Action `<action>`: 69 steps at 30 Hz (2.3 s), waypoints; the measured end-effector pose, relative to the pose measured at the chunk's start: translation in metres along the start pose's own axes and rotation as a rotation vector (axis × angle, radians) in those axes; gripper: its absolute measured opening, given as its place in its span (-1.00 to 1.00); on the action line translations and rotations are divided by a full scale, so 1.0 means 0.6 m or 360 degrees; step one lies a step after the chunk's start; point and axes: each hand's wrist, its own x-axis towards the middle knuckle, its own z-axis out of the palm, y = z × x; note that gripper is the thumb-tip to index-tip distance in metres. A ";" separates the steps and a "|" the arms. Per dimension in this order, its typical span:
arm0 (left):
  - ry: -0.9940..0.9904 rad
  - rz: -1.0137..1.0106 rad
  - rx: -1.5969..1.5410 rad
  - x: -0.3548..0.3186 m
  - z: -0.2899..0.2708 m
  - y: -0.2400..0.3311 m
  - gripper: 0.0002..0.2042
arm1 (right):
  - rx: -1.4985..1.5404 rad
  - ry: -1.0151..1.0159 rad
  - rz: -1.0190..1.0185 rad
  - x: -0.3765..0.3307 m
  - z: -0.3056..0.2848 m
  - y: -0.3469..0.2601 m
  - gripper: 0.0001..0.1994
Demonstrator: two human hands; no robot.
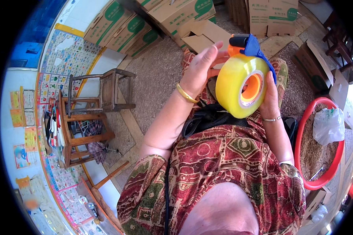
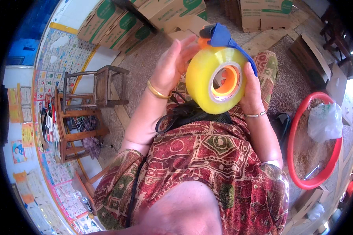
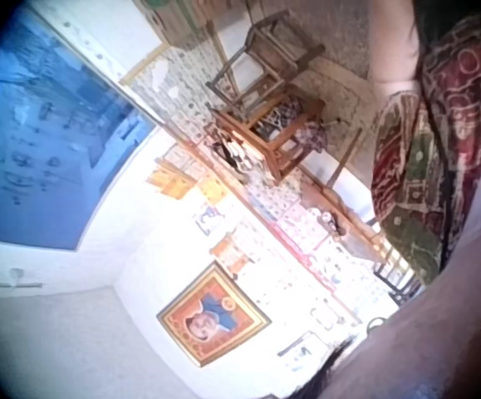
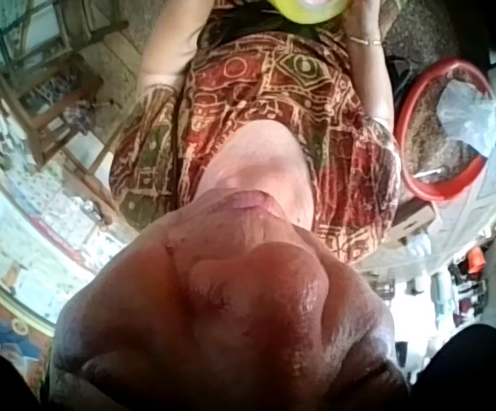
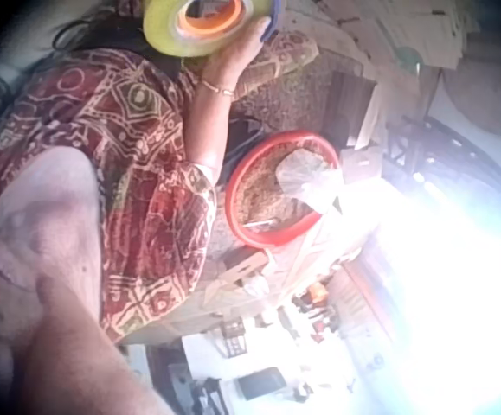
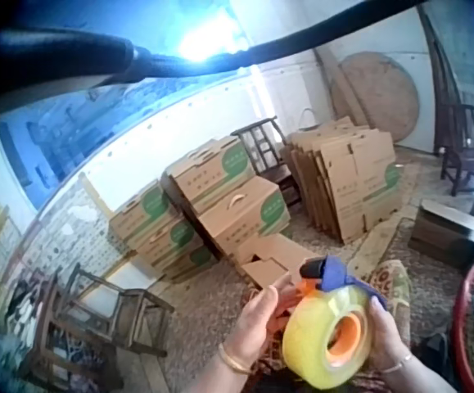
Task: The person assembles a flat cardboard box by folding the flaps and securing them with clear packing tape. They use a tape dispenser to apply the tape to the box seams and then place the finished box on a stack.
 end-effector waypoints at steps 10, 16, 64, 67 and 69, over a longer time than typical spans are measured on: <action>-0.0162 0.0156 0.0511 0.006 0.027 -0.004 -0.19 | -0.0405 -0.0058 -0.0560 -0.001 0.002 -0.014 -0.52; -0.0108 0.0165 0.0399 -0.005 0.030 0.016 -0.42 | -0.0362 -0.0266 -0.0545 -0.002 0.008 -0.023 -0.23; -0.0133 0.0522 0.0299 -0.043 0.086 0.038 -0.11 | -0.0126 -0.0042 -0.0371 -0.022 0.020 -0.034 -0.46; -0.0115 0.0495 0.0193 -0.042 0.083 0.034 -0.11 | 0.0057 -0.0094 -0.0238 -0.019 0.018 -0.032 -0.46; -0.0110 0.0870 0.0899 -0.033 0.053 0.045 -0.22 | 0.0084 -0.0097 -0.0168 -0.018 0.019 -0.033 -0.47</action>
